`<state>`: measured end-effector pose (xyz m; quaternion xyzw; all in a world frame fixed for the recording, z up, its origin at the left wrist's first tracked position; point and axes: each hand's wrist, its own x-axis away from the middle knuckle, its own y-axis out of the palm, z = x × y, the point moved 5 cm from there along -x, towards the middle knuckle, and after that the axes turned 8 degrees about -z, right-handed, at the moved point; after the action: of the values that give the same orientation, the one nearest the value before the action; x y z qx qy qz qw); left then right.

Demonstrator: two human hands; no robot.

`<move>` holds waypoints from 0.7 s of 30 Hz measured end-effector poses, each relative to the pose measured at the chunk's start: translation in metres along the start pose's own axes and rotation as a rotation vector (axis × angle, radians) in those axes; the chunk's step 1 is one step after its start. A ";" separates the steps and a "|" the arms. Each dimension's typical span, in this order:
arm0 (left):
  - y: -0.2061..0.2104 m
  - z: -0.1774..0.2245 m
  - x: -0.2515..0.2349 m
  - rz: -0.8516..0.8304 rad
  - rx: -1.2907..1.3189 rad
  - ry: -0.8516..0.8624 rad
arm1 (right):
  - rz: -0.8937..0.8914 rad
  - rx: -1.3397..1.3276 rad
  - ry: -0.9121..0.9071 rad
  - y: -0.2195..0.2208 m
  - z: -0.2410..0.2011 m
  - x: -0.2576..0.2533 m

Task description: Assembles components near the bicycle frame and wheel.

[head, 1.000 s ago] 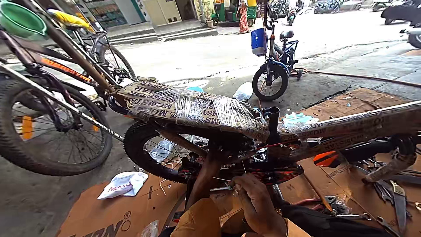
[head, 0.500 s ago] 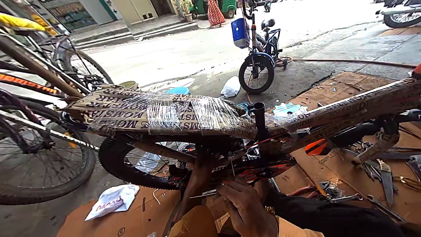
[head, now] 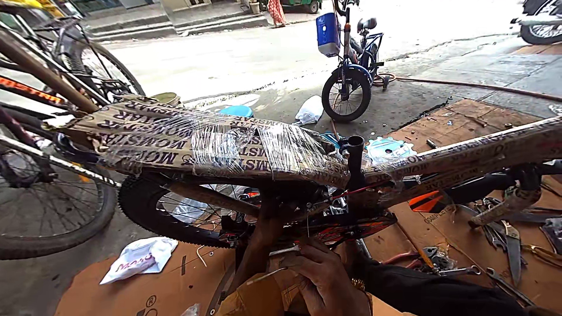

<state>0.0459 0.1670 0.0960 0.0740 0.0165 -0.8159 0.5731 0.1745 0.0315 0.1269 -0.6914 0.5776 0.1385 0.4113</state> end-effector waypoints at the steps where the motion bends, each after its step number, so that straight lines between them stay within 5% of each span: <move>1: -0.001 -0.001 0.001 0.003 -0.018 -0.001 | 0.015 -0.029 0.005 -0.003 0.001 0.000; 9: 0.000 0.003 0.003 -0.005 -0.085 0.012 | 0.134 0.239 0.477 -0.013 0.054 -0.010; 21: -0.001 0.000 -0.001 -0.019 -0.073 0.038 | 0.302 0.153 0.507 -0.010 0.056 -0.021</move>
<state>0.0451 0.1680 0.0957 0.0681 0.0578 -0.8187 0.5672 0.1937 0.0865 0.1105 -0.5770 0.7670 -0.0227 0.2799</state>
